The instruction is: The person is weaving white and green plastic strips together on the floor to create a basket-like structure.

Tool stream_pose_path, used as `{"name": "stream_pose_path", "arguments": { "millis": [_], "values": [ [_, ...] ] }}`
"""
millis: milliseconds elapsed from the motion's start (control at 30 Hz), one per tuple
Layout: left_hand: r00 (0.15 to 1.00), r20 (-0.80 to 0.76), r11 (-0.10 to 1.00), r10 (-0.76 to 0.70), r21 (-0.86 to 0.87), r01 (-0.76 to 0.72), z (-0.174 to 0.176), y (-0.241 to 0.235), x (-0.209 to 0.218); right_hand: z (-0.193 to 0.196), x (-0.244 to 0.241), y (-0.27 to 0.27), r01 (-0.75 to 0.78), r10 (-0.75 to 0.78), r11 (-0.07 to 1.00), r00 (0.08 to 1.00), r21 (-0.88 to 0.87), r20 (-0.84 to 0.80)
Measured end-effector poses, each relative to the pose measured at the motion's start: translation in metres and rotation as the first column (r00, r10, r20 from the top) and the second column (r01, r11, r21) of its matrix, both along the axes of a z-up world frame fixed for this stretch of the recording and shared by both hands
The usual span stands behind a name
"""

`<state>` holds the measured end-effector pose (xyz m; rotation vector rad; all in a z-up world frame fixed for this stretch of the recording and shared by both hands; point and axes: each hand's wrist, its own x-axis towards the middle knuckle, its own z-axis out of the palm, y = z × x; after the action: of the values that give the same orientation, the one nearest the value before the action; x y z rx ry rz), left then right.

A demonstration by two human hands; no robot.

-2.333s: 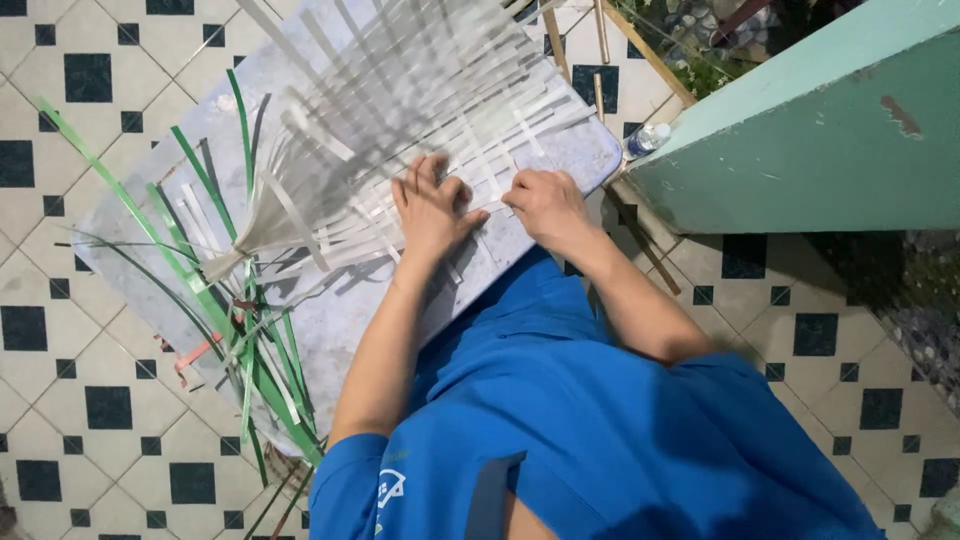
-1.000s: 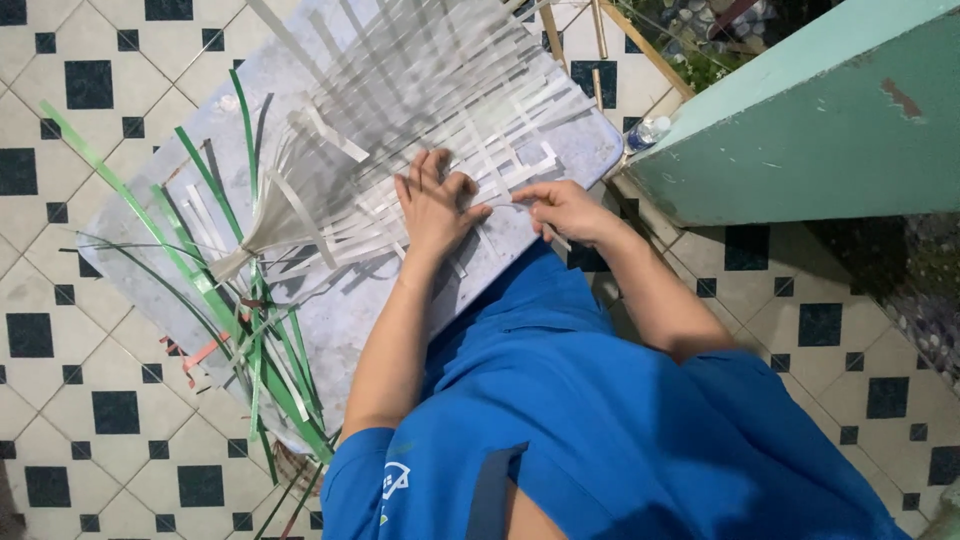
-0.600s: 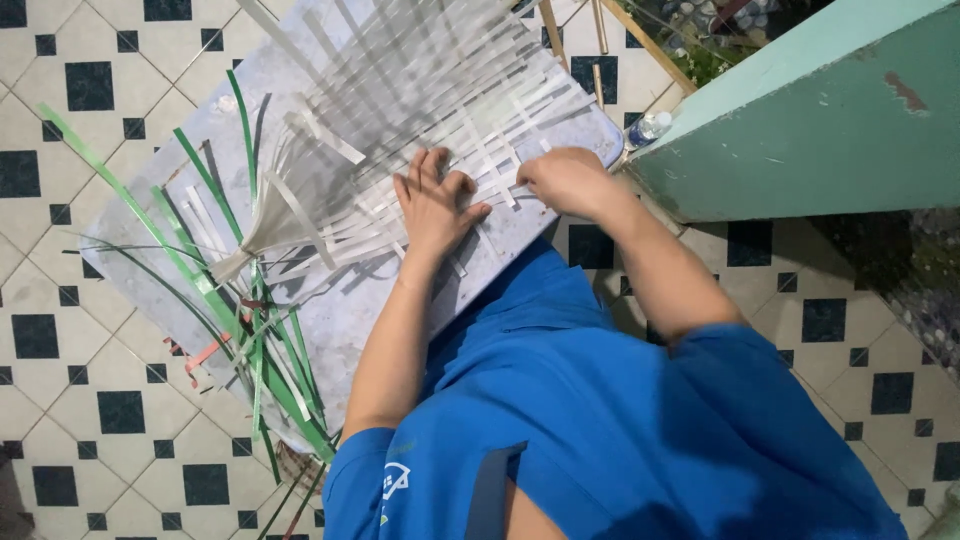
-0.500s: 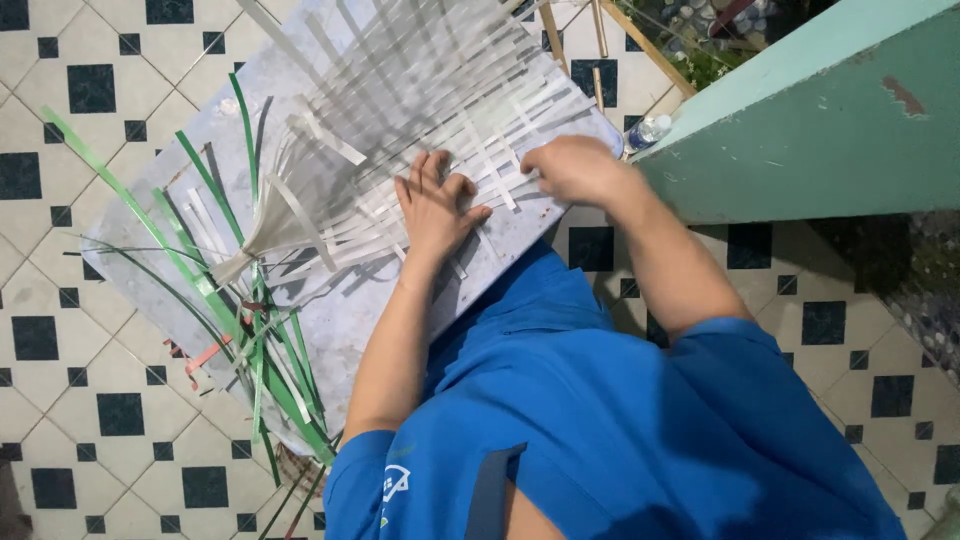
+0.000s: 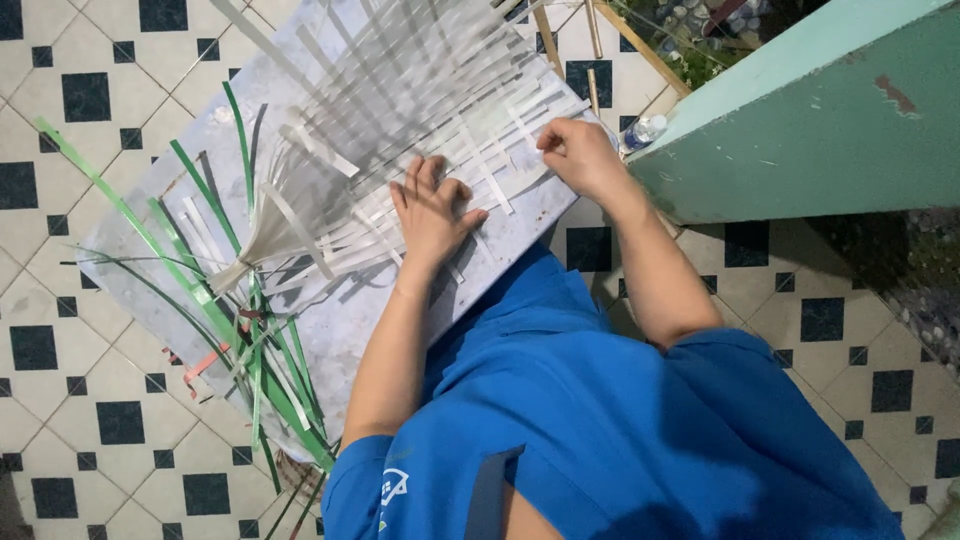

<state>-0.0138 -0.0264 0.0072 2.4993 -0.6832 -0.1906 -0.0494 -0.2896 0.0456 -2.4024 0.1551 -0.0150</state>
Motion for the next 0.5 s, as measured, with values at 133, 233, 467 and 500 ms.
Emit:
{"name": "stream_pose_path", "arguments": {
  "millis": [133,233,467,500],
  "values": [
    [0.999,0.048,1.000,-0.009,0.026,0.008,-0.005,0.002,0.001,-0.021,-0.010,-0.003,0.054,-0.057,0.997,0.997,0.048,0.059],
    [0.999,0.040,0.999,-0.016,0.035,0.014,-0.003,0.001,0.001,-0.020,-0.013,-0.005,0.093,-0.111,0.980,0.989,0.177,0.093],
    [0.998,0.052,0.996,-0.024,0.082,0.020,0.000,-0.002,0.003,-0.017,-0.019,-0.004,0.085,-0.119,0.960,0.986,0.267,0.113],
    [0.998,0.049,0.996,-0.034,0.090,0.029,-0.001,-0.002,0.003,-0.011,-0.020,-0.003,0.096,-0.128,0.953,0.987,0.287,0.098]
  ]
}}
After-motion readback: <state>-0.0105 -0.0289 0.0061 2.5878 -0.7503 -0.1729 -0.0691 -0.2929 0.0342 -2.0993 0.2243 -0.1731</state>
